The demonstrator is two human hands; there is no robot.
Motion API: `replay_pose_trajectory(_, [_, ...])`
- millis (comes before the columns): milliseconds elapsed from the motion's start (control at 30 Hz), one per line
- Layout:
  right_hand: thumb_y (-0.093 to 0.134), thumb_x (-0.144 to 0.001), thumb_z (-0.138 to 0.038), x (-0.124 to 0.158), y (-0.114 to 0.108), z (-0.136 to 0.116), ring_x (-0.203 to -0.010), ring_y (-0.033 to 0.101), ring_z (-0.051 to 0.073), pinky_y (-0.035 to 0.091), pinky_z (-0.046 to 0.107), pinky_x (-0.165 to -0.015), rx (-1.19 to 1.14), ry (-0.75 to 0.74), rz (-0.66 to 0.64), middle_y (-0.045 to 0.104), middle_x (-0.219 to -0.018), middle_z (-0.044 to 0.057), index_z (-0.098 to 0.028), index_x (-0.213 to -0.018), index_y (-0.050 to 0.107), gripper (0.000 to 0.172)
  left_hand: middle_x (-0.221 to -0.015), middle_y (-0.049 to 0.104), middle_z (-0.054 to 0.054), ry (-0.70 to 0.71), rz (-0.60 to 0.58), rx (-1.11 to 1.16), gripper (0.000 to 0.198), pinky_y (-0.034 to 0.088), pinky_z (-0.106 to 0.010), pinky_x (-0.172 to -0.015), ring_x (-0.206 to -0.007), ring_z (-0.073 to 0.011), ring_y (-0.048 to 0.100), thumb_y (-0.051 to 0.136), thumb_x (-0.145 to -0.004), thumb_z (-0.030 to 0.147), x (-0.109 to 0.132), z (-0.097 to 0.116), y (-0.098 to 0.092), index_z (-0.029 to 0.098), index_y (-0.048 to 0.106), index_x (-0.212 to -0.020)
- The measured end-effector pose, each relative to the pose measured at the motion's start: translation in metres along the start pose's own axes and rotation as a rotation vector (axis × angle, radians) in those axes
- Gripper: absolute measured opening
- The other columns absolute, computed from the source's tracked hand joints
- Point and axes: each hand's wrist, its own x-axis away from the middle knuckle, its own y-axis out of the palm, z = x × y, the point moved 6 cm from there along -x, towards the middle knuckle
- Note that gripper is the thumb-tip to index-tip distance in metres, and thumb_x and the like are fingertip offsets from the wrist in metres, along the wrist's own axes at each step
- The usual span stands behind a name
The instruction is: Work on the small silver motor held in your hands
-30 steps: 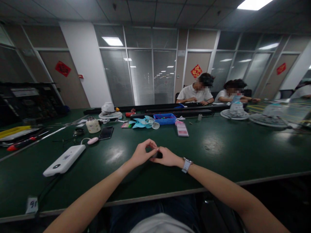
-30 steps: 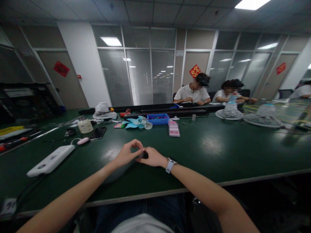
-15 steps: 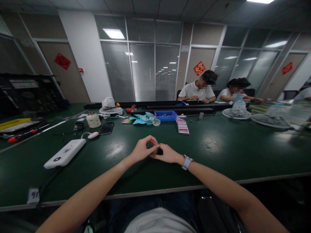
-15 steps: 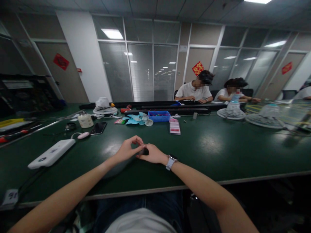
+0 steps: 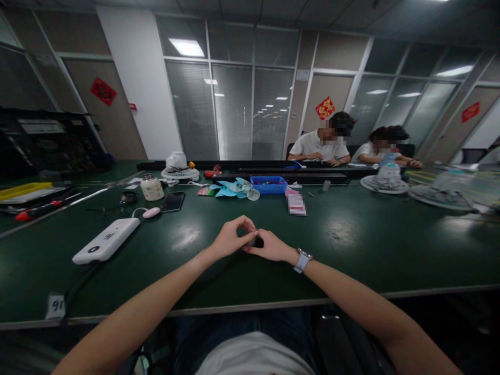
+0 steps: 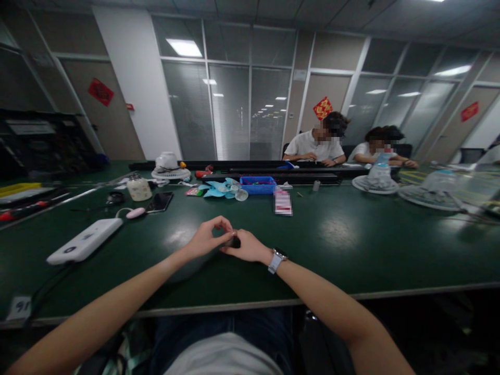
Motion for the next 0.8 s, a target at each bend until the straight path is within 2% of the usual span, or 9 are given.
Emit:
replay_pose_trajectory(233, [0.070, -0.081, -0.035, -0.0006, -0.0004, -0.0023, -0.084, 0.062, 0.019, 0.047, 0.030, -0.074, -0.013, -0.001, 0.006, 0.069, -0.096, 0.007, -0.014, -0.101, 0.066, 0.029, -0.085, 0.068, -0.001, -0.011, 0.076, -0.051, 0.019, 0.048, -0.029, -0.080, -0.082, -0.0170, 0.066, 0.071, -0.079, 0.031, 0.0000, -0.0031, -0.0048, 0.019, 0.061, -0.089])
replay_pose_trajectory(433, [0.070, -0.081, -0.036, 0.0002, -0.0013, -0.0028, -0.085, 0.063, 0.020, 0.047, 0.030, -0.074, -0.013, 0.004, 0.003, 0.069, -0.098, 0.007, -0.015, -0.109, 0.065, 0.035, -0.076, 0.072, 0.000, -0.041, 0.087, 0.004, 0.024, 0.050, -0.031, -0.080, -0.077, -0.0183, 0.070, 0.072, -0.076, 0.030, 0.0000, -0.0071, -0.0060, 0.019, 0.057, -0.092])
replay_pose_trajectory(800, [0.072, -0.080, -0.035, -0.0001, 0.0004, 0.0006, -0.084, 0.063, 0.021, 0.048, 0.030, -0.074, -0.009, -0.007, 0.019, 0.069, -0.099, 0.009, -0.013, -0.111, 0.065, 0.038, -0.078, 0.073, -0.001, -0.014, 0.073, 0.013, 0.022, 0.050, -0.031, -0.081, -0.081, -0.0183, 0.071, 0.068, -0.076, 0.020, 0.0007, -0.0048, -0.0043, 0.019, 0.056, -0.094])
